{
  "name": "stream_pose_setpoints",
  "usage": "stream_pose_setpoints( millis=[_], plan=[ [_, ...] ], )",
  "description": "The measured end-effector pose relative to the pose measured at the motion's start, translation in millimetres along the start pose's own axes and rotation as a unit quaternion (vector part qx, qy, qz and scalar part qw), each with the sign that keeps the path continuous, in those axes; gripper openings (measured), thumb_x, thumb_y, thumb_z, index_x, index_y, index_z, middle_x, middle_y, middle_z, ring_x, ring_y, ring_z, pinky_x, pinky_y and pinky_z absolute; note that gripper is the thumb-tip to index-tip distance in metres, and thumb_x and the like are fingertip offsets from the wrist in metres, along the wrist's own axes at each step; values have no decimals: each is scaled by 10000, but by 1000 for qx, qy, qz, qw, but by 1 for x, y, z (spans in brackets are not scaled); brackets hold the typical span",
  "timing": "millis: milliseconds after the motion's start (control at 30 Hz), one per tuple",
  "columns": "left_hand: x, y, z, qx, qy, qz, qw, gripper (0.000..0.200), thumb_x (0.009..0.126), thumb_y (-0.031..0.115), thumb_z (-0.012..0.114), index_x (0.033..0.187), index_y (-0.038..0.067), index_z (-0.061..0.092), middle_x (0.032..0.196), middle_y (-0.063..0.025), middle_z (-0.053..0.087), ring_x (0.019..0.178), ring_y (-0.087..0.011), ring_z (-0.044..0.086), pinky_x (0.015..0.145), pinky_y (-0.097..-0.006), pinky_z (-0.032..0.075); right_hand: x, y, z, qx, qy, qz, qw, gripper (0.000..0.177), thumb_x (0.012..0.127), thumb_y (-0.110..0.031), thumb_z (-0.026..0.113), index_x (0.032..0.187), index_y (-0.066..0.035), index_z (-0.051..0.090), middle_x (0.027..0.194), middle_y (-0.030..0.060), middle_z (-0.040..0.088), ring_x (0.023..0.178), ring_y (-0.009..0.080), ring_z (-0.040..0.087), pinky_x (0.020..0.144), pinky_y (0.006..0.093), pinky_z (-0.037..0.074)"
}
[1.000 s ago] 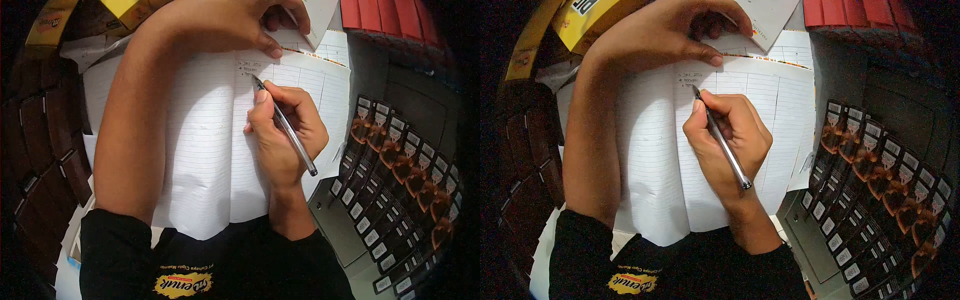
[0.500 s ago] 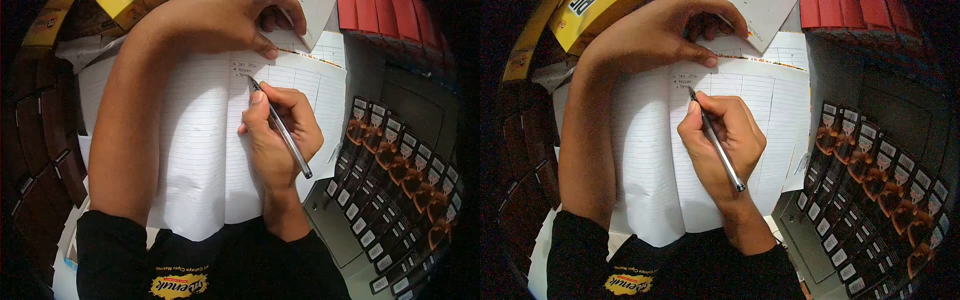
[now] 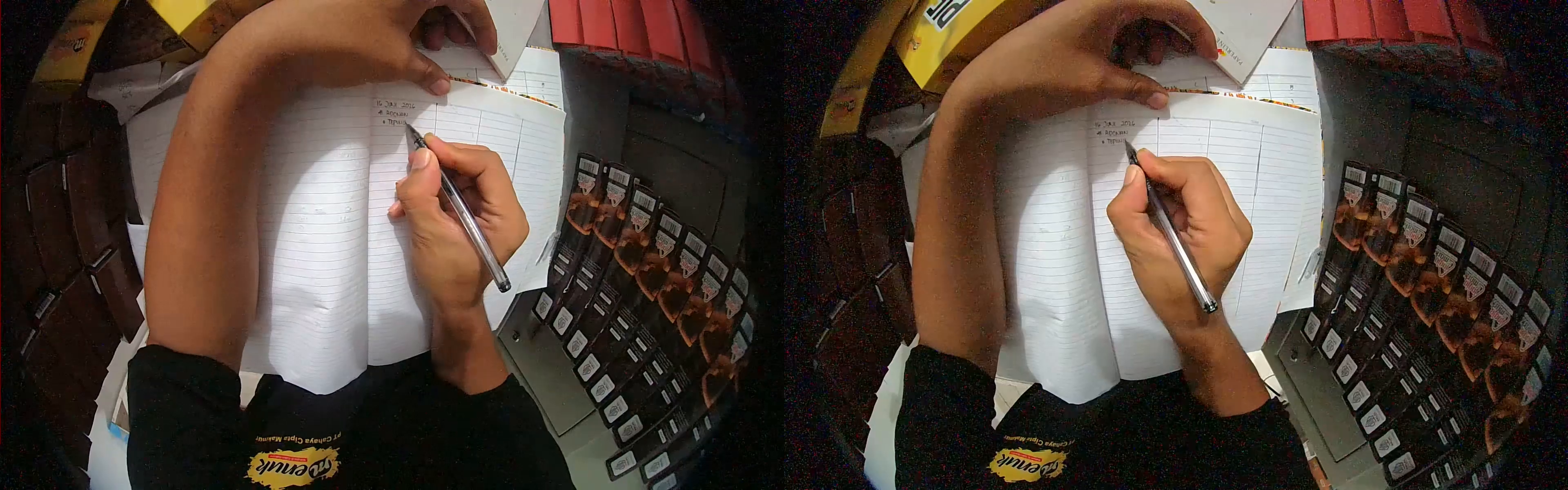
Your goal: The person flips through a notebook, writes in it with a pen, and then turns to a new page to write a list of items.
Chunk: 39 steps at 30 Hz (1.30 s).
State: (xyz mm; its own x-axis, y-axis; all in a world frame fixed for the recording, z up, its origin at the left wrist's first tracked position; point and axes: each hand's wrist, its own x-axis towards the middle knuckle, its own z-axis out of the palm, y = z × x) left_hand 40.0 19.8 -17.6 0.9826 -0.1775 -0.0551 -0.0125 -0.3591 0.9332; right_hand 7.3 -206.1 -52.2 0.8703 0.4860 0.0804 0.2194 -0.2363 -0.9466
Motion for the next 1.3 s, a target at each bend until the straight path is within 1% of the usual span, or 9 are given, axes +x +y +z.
stream_pose_setpoints(
  millis=[133, 267, 500, 633, 700, 967, 1067, 1133, 1300],
  plan=[
    [1, -18, 0, -82, -14, 56, 995, 541, 866, 80, 844, 1353, -4, 625, 1319, -170, 691, 1227, -257, 670, 1107, -377, 528, -2, -2, -2, 6, 1, -4, 1000, 109, 970, 73, 680, 1077, 91, 667, 908, 130, 691, 702, 128, 694, 591, 273, 619],
    [-9, 16, -3, 8, 6, 0, 1000, 548, 861, 73, 844, 1355, -8, 622, 1320, -176, 691, 1232, -260, 670, 1105, -373, 529, -5, -2, 1, 75, 54, 12, 996, 171, 871, 72, 778, 1033, 57, 726, 948, 112, 724, 758, 87, 679, 653, 225, 561],
    [-9, 10, -5, -3, -8, 24, 1000, 539, 857, 49, 834, 1345, -29, 618, 1313, -197, 691, 1240, -267, 671, 1105, -372, 531, -4, -6, -1, 22, -14, -4, 1000, 174, 858, 69, 789, 1023, 56, 734, 967, 114, 728, 766, 82, 681, 632, 209, 554],
    [-10, 9, -5, -15, -7, 32, 999, 538, 855, 34, 828, 1346, -32, 617, 1319, -208, 687, 1232, -269, 675, 1103, -373, 533, -4, -6, 0, 24, -5, 22, 999, 171, 858, 66, 789, 1019, 54, 734, 957, 105, 727, 750, 74, 674, 625, 205, 547],
    [-10, 9, -4, -17, -8, 34, 999, 535, 856, 34, 826, 1345, -31, 618, 1320, -206, 687, 1233, -270, 674, 1104, -376, 534, -4, -5, -1, 4, -27, -7, 1000, 109, 946, 83, 691, 1054, 97, 689, 935, 159, 714, 702, 132, 703, 577, 264, 616],
    [-1, -3, -2, -37, -9, -3, 999, 524, 857, 35, 824, 1338, -24, 627, 1317, -190, 693, 1234, -275, 673, 1111, -385, 529, -2, -7, -1, 2, -35, 3, 999, 136, 943, 56, 717, 1073, 89, 698, 902, 129, 714, 679, 121, 686, 564, 245, 584],
    [-7, 7, -7, -38, -23, 44, 998, 518, 854, 36, 827, 1332, -17, 636, 1317, -192, 693, 1239, -276, 669, 1111, -384, 529, -1, -7, -2, -1, -40, 12, 999, 144, 942, 50, 724, 1080, 87, 702, 896, 121, 715, 672, 114, 682, 562, 238, 576],
    [5, -6, 1, -9, -3, -28, 1000, 517, 849, 39, 832, 1327, -14, 642, 1319, -193, 692, 1240, -275, 668, 1112, -381, 527, -1, -5, -2, -6, -45, 8, 999, 147, 942, 48, 726, 1082, 87, 704, 893, 118, 717, 668, 110, 680, 561, 235, 572],
    [-9, 10, -5, -34, -18, 9, 999, 534, 845, 41, 836, 1337, -13, 636, 1316, -188, 695, 1242, -275, 669, 1116, -377, 523, -1, -6, -1, -2, -36, -1, 999, 147, 938, 67, 716, 1084, 88, 708, 878, 121, 719, 664, 110, 680, 563, 235, 573]
  ],
)
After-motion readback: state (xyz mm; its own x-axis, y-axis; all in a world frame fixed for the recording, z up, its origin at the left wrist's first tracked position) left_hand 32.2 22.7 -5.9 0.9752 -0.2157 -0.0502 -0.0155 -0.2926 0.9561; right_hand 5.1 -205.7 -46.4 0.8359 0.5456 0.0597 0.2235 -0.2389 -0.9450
